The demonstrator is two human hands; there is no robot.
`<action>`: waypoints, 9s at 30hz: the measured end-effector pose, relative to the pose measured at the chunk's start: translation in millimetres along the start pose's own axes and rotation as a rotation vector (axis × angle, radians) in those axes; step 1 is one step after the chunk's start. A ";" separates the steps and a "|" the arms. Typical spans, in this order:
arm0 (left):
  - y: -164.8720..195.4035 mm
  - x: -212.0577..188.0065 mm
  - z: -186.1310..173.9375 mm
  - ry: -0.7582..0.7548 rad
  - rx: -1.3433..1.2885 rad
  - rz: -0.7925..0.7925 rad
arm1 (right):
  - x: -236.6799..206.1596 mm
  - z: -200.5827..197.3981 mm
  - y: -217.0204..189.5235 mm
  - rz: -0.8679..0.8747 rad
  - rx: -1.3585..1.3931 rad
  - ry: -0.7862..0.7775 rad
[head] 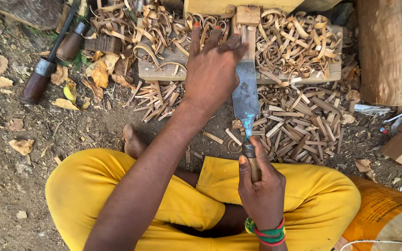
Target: The person carves a piece of wood using a chisel and their hands, removing wood shavings from the workspace while sitting on the ground.
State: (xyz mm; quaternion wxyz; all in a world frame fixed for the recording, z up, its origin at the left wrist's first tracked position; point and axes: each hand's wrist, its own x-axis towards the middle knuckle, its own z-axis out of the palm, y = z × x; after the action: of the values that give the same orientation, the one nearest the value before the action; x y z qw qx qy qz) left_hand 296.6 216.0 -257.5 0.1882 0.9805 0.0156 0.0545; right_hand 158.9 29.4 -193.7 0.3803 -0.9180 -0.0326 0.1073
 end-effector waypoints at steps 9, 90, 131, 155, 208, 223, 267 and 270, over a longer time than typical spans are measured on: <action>0.6 -1.0 14.1 0.078 0.000 -0.017 | 2.6 -0.4 -1.8 0.013 -0.012 -0.016; 36.4 5.8 -8.0 -0.203 -0.005 -0.041 | 45.7 31.5 -27.7 -0.196 0.054 0.105; -21.8 25.7 35.7 0.043 0.026 0.085 | 22.5 1.4 9.5 0.006 -0.129 0.023; 34.7 -2.8 5.9 0.015 0.020 0.122 | 54.1 9.7 -24.1 0.038 -0.097 -0.049; 32.2 -0.4 4.0 0.015 0.024 0.080 | 63.5 15.1 -7.2 -0.169 -0.102 -0.022; -6.3 9.9 21.5 0.114 -0.169 0.116 | 68.3 37.2 -13.5 -0.186 -0.093 0.062; -10.5 10.2 42.1 0.108 -0.038 0.024 | 19.6 14.5 45.7 -0.156 0.030 0.058; -8.5 7.9 45.3 0.147 0.008 0.021 | 19.9 14.2 44.4 -0.061 0.011 0.036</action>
State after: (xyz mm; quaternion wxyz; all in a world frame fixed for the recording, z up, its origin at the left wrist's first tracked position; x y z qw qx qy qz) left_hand 309.5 207.6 -301.6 0.1823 0.9746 0.0195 0.1283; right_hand 174.2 10.6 -238.3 0.3890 -0.9162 -0.0532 0.0796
